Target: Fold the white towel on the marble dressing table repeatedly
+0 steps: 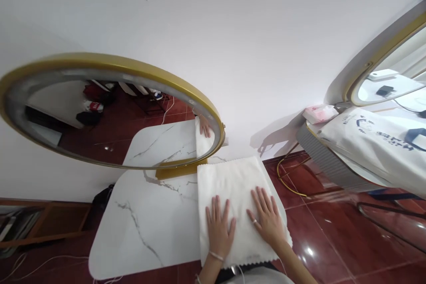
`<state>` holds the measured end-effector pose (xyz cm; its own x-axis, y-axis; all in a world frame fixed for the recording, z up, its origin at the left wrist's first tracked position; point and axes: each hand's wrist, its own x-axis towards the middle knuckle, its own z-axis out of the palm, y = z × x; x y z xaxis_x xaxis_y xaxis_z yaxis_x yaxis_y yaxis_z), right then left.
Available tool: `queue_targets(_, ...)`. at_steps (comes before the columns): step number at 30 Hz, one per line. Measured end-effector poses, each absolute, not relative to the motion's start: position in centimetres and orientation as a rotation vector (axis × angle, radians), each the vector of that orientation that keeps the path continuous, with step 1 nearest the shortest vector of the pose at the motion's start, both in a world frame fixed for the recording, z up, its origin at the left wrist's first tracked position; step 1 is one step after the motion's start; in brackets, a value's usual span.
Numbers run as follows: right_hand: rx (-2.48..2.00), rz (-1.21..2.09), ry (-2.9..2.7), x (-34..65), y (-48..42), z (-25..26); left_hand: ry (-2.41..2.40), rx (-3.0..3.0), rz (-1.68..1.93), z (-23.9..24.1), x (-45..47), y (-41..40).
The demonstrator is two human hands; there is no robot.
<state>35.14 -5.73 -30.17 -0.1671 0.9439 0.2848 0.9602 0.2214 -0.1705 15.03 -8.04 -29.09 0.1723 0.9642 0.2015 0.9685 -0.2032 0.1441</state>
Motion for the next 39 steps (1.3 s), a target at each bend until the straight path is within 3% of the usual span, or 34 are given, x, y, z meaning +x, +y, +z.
queue_targets(4, -1.739, -0.117, -2.159, 34.7, -5.2, -31.1, -1.928, -2.319, -0.401, -30.1, 14.6, -8.4)
queue_targets(14, -1.766, -0.203, -2.077, 34.0, 2.5, -33.1, -1.91, -2.33, -0.457, -30.8, 13.9, 0.0)
queue_targets(24, -1.622, -0.152, -2.173, 33.0, -4.6, -32.6, -2.047, -2.251, -0.598, -33.0, 12.2, -8.2)
queue_targets(33, -1.605, -0.174, -2.158, 32.8, -4.6, -32.8, -2.17, -2.245, -0.754, -29.9, 9.8, 0.7)
queue_targets(39, -1.624, -0.223, -2.188, 32.3, -5.0, -32.4, -2.151, -2.234, -0.711, -32.1, 8.1, 1.5)
